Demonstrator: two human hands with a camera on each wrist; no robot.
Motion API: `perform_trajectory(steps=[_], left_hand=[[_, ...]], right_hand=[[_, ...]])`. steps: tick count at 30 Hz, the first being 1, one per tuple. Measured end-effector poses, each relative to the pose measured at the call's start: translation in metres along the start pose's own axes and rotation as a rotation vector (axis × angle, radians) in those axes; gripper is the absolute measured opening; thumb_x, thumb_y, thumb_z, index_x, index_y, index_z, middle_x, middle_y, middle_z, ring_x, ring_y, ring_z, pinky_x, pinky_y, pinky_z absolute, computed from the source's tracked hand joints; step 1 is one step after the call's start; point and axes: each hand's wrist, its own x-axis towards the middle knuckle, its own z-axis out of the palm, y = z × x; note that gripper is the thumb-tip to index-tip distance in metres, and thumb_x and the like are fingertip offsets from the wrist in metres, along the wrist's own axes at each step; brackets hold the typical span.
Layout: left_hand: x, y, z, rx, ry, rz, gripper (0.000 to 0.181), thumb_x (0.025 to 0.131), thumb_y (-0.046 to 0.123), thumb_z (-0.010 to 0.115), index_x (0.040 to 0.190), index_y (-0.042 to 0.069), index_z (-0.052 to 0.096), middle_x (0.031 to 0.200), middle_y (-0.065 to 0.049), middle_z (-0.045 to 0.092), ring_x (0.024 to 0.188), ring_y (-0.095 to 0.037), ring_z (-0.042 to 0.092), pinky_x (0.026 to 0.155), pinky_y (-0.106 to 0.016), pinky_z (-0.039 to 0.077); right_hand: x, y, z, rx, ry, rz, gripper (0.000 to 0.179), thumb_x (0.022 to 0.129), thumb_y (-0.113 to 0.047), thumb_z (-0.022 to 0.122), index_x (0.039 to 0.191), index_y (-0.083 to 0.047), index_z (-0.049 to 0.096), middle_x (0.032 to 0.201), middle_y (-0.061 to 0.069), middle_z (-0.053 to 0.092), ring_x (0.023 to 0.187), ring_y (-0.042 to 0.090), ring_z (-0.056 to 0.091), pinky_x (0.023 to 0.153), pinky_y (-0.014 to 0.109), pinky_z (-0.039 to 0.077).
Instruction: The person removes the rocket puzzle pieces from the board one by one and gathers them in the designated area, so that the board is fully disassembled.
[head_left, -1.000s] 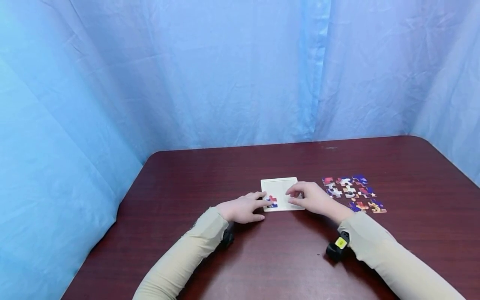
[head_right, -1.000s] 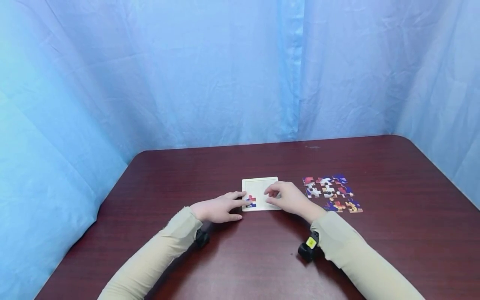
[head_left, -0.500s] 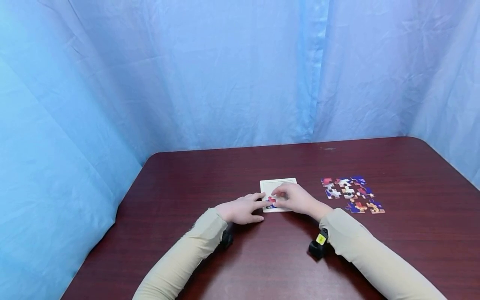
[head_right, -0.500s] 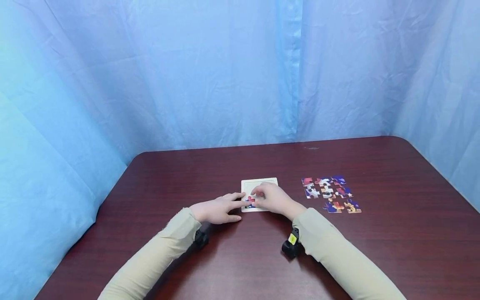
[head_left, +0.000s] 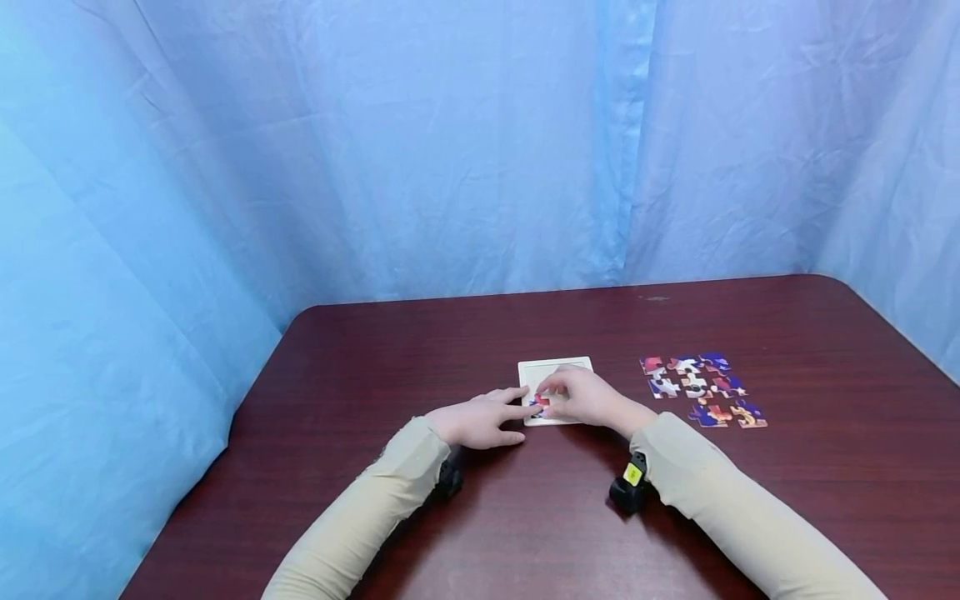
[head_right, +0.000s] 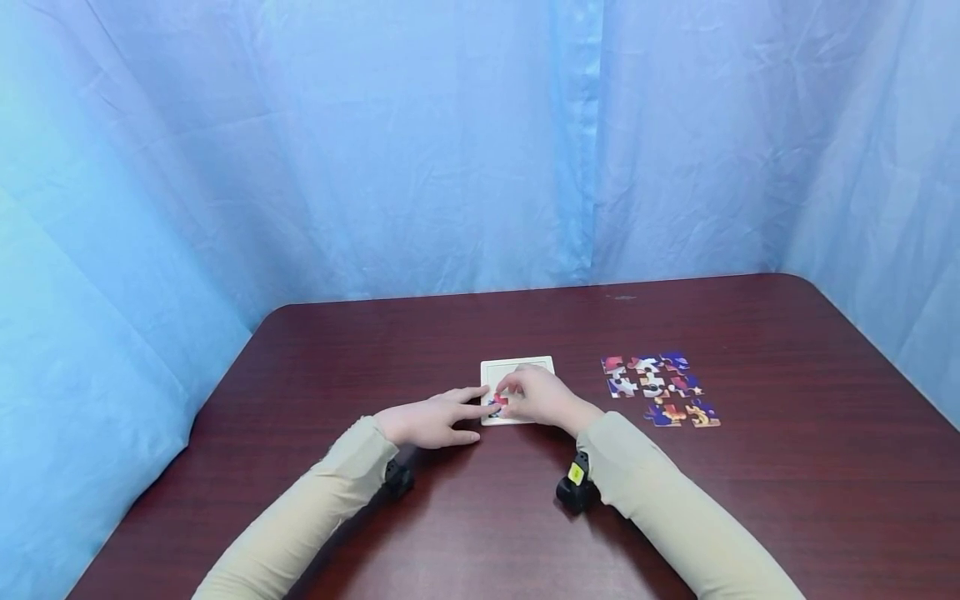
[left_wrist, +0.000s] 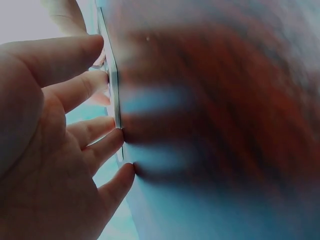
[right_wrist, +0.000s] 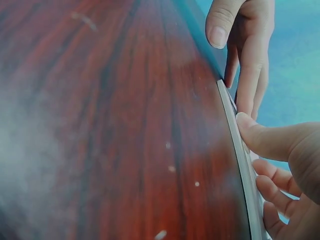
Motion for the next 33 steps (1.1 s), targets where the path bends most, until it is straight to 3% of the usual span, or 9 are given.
perform_trajectory(steps=[5,13,20,33], left_hand=[[-0.002,-0.005,0.001,0.017,0.009,0.015,0.049,0.098,0.026,0.052,0.145,0.024,0.041,0.157,-0.006,0.022,0.143,-0.026,0.023,0.114,-0.043,0.025],[-0.007,-0.009,0.000,0.032,0.000,0.017,0.048,0.099,0.026,0.050,0.145,0.024,0.040,0.158,-0.002,0.022,0.144,-0.024,0.023,0.114,-0.043,0.025],[-0.010,-0.010,-0.002,0.038,0.009,0.048,0.047,0.098,0.023,0.052,0.143,0.019,0.044,0.156,-0.007,0.027,0.142,-0.027,0.026,0.113,-0.042,0.027],[-0.011,-0.009,-0.005,0.008,0.017,0.063,0.043,0.098,0.020,0.052,0.140,0.016,0.048,0.154,-0.007,0.030,0.141,-0.027,0.028,0.112,-0.038,0.028]], right_hand=[[0.001,0.000,-0.001,0.016,-0.021,0.013,0.024,0.078,-0.013,0.075,0.101,-0.008,0.071,0.090,0.002,0.063,0.079,0.014,0.052,0.073,0.030,0.043],[0.002,-0.002,-0.001,0.043,-0.047,0.060,0.021,0.080,-0.010,0.073,0.100,-0.009,0.068,0.093,0.005,0.062,0.084,0.018,0.054,0.079,0.036,0.045],[0.005,-0.003,0.003,0.078,-0.030,0.018,0.021,0.075,-0.002,0.072,0.094,-0.006,0.064,0.083,0.002,0.059,0.078,0.014,0.051,0.075,0.031,0.044],[0.003,-0.003,0.006,0.179,0.001,0.028,0.025,0.073,0.002,0.073,0.091,-0.008,0.059,0.079,0.000,0.058,0.075,0.011,0.052,0.071,0.027,0.044]])
